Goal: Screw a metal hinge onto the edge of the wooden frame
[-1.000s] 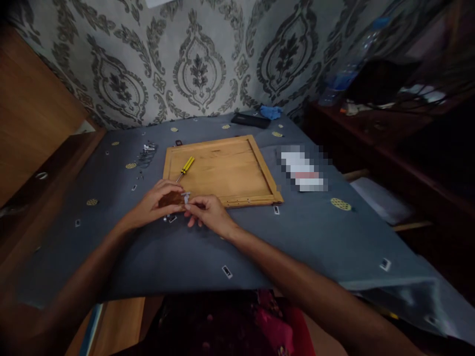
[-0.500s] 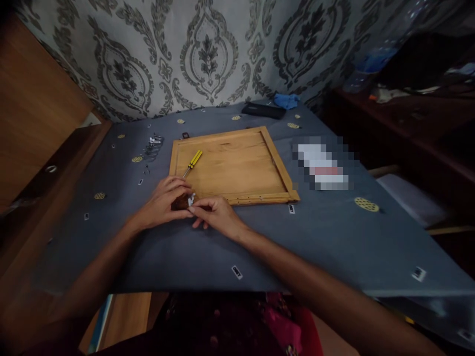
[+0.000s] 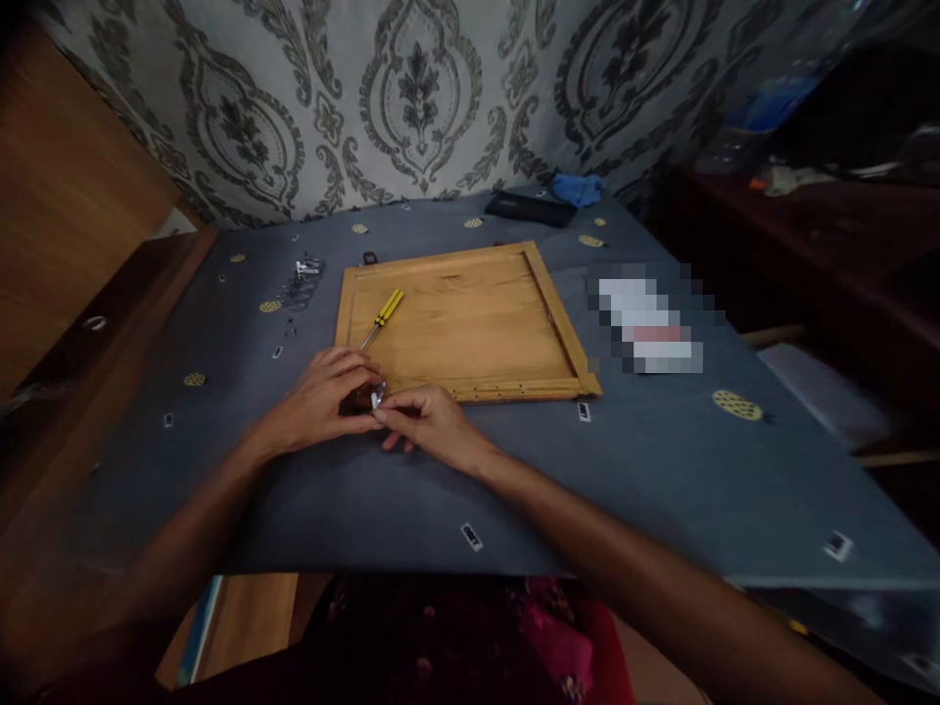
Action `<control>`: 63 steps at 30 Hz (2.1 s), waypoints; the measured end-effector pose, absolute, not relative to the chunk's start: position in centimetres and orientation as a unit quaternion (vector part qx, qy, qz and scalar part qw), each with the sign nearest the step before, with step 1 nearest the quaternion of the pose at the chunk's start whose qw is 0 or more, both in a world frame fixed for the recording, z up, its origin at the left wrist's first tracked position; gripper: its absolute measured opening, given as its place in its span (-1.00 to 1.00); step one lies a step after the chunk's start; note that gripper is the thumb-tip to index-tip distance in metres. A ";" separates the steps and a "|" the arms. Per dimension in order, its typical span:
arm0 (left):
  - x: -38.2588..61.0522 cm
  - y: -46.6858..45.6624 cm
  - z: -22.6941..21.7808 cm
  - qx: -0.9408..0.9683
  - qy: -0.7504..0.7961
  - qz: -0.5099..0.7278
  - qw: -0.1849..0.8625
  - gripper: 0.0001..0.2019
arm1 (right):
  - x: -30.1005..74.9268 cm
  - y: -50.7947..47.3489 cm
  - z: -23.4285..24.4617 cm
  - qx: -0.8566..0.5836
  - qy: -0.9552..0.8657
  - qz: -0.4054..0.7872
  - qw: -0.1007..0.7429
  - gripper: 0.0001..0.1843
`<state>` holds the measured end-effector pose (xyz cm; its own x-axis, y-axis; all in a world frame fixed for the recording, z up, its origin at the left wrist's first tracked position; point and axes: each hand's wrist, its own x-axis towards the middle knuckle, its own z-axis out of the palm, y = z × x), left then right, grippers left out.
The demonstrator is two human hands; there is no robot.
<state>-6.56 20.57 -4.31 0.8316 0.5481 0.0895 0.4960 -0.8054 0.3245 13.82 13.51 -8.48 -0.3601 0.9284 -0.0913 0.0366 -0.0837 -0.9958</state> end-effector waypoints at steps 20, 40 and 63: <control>-7.3 20.1 -4.1 0.956 0.270 0.029 0.114 -0.58 | 15.3 13.9 -9.2 -0.459 -0.789 0.154 0.377 -0.76; -7.5 19.7 -4.1 0.950 0.287 0.026 0.123 -0.66 | 14.9 13.6 -9.5 -0.399 -0.864 0.046 0.303 -0.68; -7.5 19.7 -3.7 0.949 0.283 0.026 0.134 -0.62 | 15.4 13.5 -9.0 -0.382 -0.869 0.016 0.312 -0.74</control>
<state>-7.46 19.69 -3.71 0.8388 0.5438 -0.0262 0.5299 -0.8044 0.2686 15.36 13.47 -8.95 -0.5122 0.6752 0.5309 0.6549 0.7069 -0.2671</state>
